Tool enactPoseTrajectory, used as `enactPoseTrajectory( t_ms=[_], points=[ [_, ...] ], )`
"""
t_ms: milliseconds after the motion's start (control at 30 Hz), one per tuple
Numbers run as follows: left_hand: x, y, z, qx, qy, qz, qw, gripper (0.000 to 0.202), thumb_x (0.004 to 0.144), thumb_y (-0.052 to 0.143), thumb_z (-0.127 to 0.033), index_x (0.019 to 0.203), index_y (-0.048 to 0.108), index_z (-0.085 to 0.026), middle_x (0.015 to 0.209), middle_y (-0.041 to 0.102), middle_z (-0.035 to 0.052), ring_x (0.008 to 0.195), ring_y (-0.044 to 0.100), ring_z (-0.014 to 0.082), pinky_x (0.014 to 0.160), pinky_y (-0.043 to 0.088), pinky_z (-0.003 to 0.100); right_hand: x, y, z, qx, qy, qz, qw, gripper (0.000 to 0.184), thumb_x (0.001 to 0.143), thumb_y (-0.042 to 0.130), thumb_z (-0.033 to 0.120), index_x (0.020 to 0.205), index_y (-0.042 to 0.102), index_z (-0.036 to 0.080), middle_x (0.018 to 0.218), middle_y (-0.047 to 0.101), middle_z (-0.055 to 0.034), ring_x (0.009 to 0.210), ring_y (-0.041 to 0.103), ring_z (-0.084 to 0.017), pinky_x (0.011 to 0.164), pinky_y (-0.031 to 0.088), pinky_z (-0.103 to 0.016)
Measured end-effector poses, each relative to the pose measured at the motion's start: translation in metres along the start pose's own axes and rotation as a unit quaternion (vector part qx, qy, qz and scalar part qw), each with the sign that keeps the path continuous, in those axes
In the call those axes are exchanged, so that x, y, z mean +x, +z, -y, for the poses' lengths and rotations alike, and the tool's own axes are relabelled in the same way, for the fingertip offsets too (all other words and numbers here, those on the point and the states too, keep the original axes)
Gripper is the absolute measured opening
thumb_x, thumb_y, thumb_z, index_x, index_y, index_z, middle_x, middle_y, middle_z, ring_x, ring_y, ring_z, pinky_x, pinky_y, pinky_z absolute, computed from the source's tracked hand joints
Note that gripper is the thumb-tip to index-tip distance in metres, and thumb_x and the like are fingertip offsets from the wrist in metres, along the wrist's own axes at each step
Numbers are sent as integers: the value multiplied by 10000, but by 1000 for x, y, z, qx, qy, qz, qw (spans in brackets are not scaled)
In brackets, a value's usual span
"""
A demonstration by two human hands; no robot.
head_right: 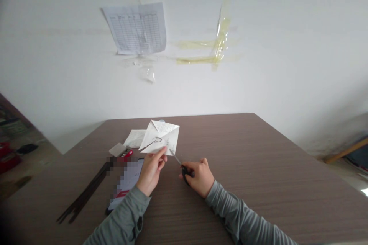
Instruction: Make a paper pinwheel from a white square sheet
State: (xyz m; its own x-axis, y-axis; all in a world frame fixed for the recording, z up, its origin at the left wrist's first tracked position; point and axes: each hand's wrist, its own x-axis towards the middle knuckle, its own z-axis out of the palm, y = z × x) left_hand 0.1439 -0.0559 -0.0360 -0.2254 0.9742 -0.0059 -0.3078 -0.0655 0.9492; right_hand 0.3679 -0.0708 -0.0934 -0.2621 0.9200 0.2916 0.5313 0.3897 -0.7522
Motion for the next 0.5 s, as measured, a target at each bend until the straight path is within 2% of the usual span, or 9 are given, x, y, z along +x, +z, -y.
enactPoseTrajectory(
  t_ms=[167, 300, 400, 500],
  points=[
    [0, -2, 0, 19, -3, 13, 1000, 692, 596, 1179, -735, 676, 713, -230, 610, 676, -29, 515, 464, 73, 503, 219, 220, 0, -2, 4, 63, 17, 16, 998, 295, 920, 1041, 550, 1095, 1030, 312, 825, 899, -90, 793, 822, -356, 1069, 661, -597],
    [0, -4, 1, 30, 7, 20, 999, 728, 617, 1184, -783, 675, 716, -229, 600, 674, -29, 505, 455, 71, 498, 229, 223, 2, -8, 10, 113, 25, 53, 992, 475, 927, 1009, 711, 1087, 1030, 265, 737, 828, -39, 766, 792, -308, 1082, 688, -567],
    [1, -4, 0, 33, 8, 20, 999, 738, 617, 1189, -786, 657, 710, -226, 593, 673, -26, 497, 441, 63, 498, 219, 227, 2, -11, 15, 173, 34, 84, 981, 589, 922, 976, 779, 1086, 1013, 215, 697, 800, -30, 711, 734, -279, 940, 695, -501],
    [2, -3, 0, 38, 7, 23, 999, 753, 589, 1185, -807, 637, 713, -223, 583, 667, -22, 489, 427, 60, 503, 196, 239, 2, -13, 18, 225, 58, 105, 967, 622, 874, 1000, 818, 1046, 987, 220, 702, 801, -51, 682, 698, -280, 806, 656, -472]
  ],
)
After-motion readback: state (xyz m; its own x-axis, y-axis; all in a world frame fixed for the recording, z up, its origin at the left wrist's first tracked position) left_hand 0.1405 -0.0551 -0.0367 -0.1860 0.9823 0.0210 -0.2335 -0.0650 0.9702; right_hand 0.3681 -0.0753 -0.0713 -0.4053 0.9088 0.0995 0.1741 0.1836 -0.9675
